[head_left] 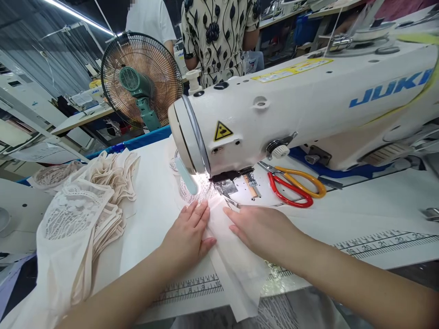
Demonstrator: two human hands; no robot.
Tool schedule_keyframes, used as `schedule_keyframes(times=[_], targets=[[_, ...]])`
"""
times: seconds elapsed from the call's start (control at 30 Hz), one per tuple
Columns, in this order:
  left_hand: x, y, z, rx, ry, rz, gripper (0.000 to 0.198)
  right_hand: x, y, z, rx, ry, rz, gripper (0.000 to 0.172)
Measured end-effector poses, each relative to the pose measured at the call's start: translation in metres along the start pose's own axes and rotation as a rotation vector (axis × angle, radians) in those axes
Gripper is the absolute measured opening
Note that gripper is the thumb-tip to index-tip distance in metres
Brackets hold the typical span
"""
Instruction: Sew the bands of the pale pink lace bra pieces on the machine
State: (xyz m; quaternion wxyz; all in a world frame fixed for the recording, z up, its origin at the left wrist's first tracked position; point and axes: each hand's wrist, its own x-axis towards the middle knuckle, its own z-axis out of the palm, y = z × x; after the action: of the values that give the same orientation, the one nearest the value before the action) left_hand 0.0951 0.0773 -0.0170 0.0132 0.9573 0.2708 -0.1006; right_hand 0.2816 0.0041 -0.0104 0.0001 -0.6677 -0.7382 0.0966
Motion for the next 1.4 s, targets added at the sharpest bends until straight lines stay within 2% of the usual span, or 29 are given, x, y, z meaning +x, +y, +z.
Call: schedule_keyframes(times=[0.33, 0.53, 0.87, 0.93, 1.03, 1.13, 1.23, 1.4], targets=[[0.014, -0.014, 0.003, -0.060, 0.030, -0.023, 0.064, -0.016, 0.009, 0.007, 0.143, -0.002, -0.004, 0.035], [0.022, -0.020, -0.002, -0.064, -0.036, -0.063, 0.067, -0.024, 0.015, 0.010, 0.165, 0.019, -0.032, 0.035], [0.037, -0.043, -0.002, -0.040, 0.059, -0.043, 0.065, -0.033, 0.022, 0.013, 0.124, 0.060, -0.119, 0.033], [0.034, -0.037, -0.005, -0.026, 0.145, 0.033, 0.056, -0.033, 0.023, 0.012, 0.113, 0.053, -0.132, 0.031], [0.023, -0.015, -0.006, -0.069, 0.254, 0.261, 0.038, -0.033, 0.024, 0.014, 0.105, 0.041, -0.139, 0.029], [0.013, 0.010, -0.005, -0.083, 0.233, 0.401, 0.037, -0.032, 0.026, 0.020, 0.101, 0.038, -0.154, 0.031], [0.010, 0.019, -0.002, -0.024, 0.223, 0.435, 0.040, -0.030, 0.027, 0.022, 0.100, 0.029, -0.165, 0.037], [0.013, 0.007, -0.002, 0.014, 0.217, 0.420, 0.033, -0.022, 0.023, 0.014, 0.066, -0.002, -0.151, 0.038]])
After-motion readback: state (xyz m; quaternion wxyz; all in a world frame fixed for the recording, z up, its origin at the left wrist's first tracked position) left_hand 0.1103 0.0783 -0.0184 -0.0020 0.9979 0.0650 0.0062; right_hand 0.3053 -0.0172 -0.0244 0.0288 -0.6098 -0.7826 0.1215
